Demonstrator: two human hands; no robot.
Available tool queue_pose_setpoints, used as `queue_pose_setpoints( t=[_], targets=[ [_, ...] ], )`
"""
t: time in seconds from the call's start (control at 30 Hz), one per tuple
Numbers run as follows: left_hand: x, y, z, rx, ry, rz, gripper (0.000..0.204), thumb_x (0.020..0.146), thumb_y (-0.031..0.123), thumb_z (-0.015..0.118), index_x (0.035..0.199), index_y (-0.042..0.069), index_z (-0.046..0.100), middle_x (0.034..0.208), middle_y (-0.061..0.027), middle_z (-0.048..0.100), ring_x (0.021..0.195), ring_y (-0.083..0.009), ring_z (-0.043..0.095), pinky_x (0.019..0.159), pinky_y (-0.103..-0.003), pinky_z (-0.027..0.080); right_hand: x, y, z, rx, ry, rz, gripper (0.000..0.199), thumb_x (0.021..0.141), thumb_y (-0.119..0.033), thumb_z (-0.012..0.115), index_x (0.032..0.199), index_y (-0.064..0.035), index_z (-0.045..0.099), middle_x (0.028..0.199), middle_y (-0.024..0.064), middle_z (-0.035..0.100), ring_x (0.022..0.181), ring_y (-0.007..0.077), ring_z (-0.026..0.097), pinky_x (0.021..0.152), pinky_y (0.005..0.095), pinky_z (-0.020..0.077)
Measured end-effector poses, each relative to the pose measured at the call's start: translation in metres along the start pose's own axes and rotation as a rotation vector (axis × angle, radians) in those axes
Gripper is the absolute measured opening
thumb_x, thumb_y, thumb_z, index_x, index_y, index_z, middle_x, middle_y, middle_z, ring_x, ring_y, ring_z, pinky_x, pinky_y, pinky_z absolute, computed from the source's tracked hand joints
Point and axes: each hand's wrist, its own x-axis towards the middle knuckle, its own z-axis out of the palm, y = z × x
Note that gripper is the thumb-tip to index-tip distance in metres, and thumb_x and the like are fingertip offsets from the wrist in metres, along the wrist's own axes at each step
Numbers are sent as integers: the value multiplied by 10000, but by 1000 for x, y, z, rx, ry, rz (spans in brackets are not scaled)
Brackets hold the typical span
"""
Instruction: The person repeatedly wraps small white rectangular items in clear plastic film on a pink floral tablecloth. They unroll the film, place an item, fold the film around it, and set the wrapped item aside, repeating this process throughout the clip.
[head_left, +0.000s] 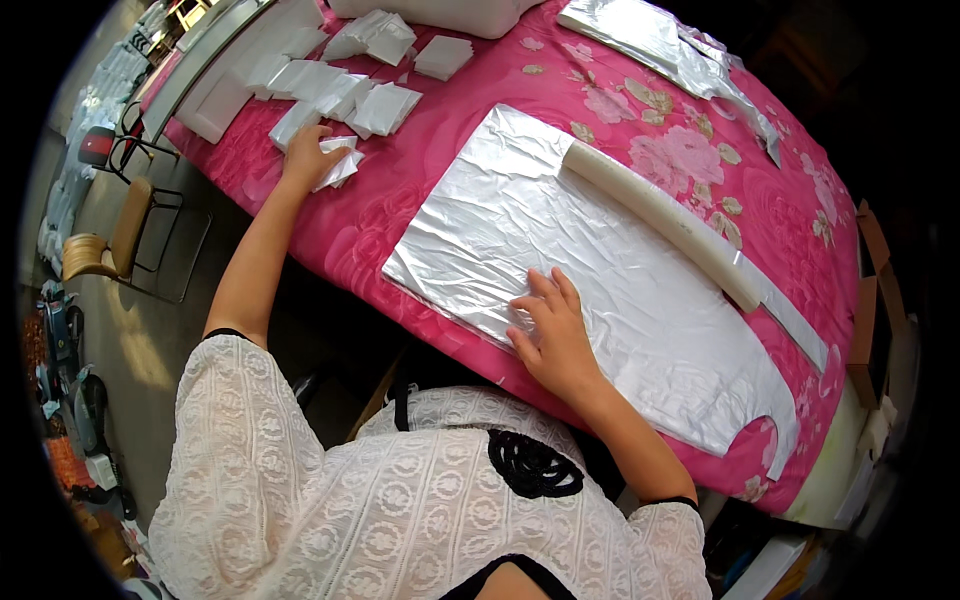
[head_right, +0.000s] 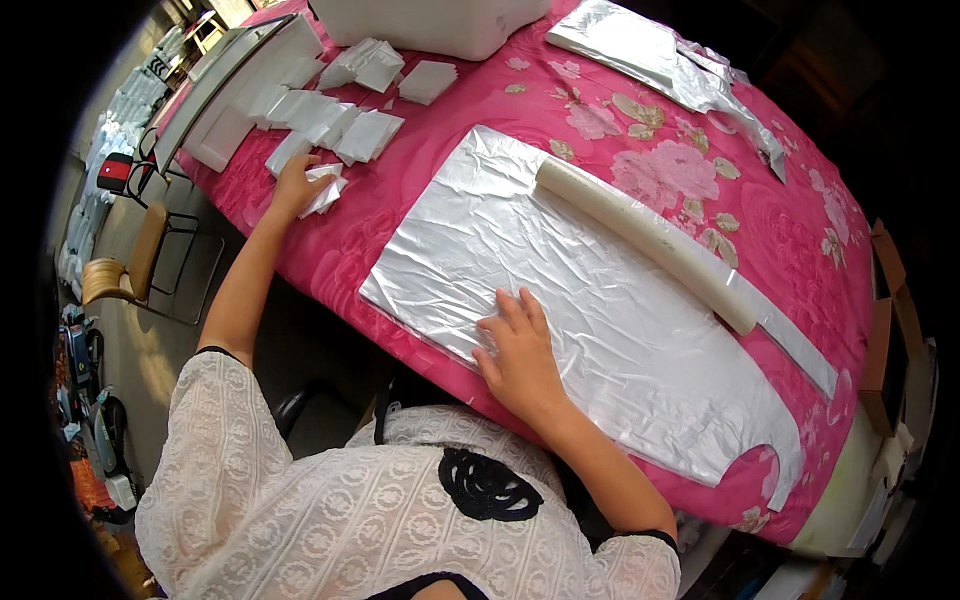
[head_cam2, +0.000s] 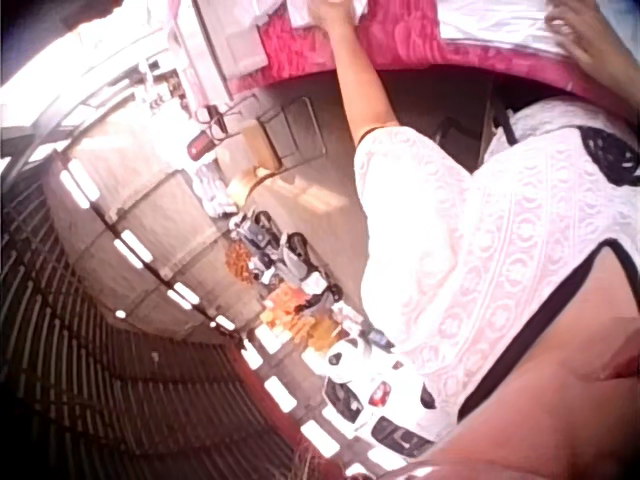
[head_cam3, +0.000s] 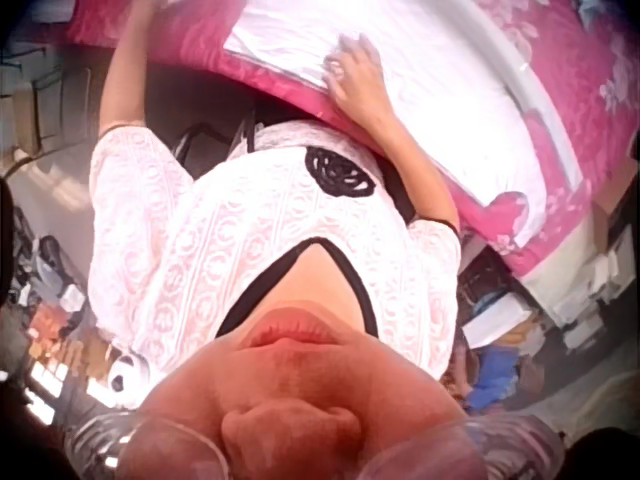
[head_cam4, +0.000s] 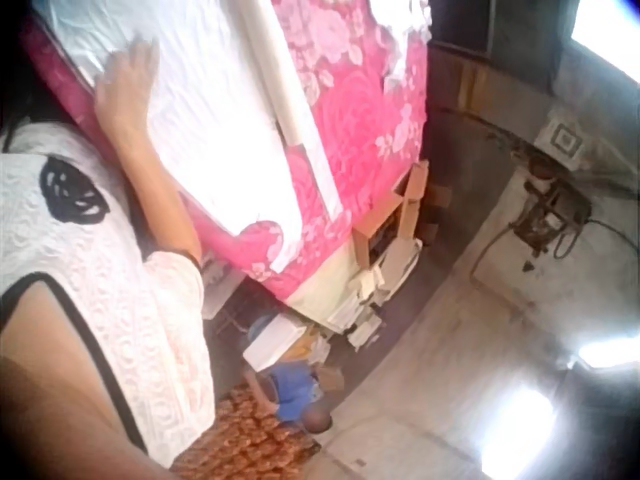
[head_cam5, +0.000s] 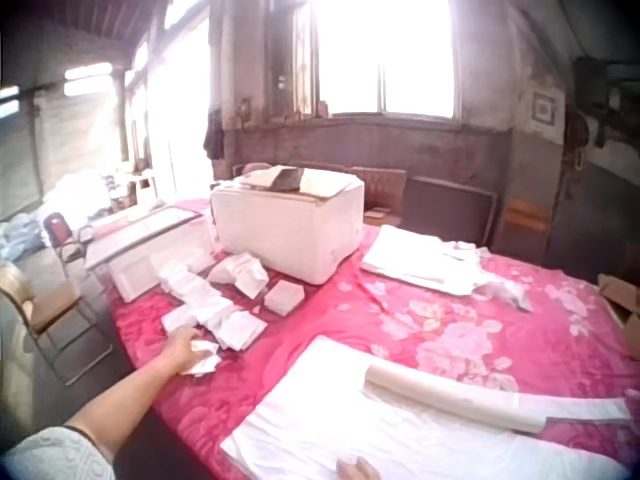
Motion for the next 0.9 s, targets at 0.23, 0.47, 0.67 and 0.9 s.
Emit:
queue_pose_setpoints(
  t=[0.23, 0.47, 0.67, 0.9],
  targets=[
    [-6, 55, -19, 53, 422, 254, 370, 813, 258, 649, 1090, 23, 579, 1238, -160, 508, 1134, -341, 465, 961, -427, 366, -26, 71, -86, -378, 272, 92, 414, 750, -134, 675, 1134, -42, 553, 1349, 181, 400, 1300, 383, 274, 1062, 447, 261],
    [-67, 226, -61, -418, 2, 878, 341, 747, 21, 633, 1084, 34, 583, 1228, -123, 532, 1097, -319, 518, 913, -401, 423, -70, 171, -181, -587, 347, 420, 497, 741, -204, 692, 1192, -68, 532, 1078, 171, 556, 1052, 337, 489, 917, 418, 403],
    [-135, 339, -13, -669, -382, 901, 639, 750, 159, 667, 1320, 58, 399, 1440, -200, 257, 1334, -389, 235, 1068, -452, 251, -95, 71, -134, -384, 80, 571, 509, 755, -315, 679, 1100, 37, 554, 1072, 190, 563, 1015, 358, 508, 892, 422, 410],
    [-167, 417, 2, -649, -437, 937, 540, 778, 336, 602, 1217, 35, 513, 1459, -196, 211, 1352, -483, 28, 1070, -547, 169, -170, 98, -105, -442, 239, 331, 559, 860, -322, 542, 1302, 1, 426, 1407, 202, 329, 1306, 347, 304, 1069, 421, 254]
  ],
)
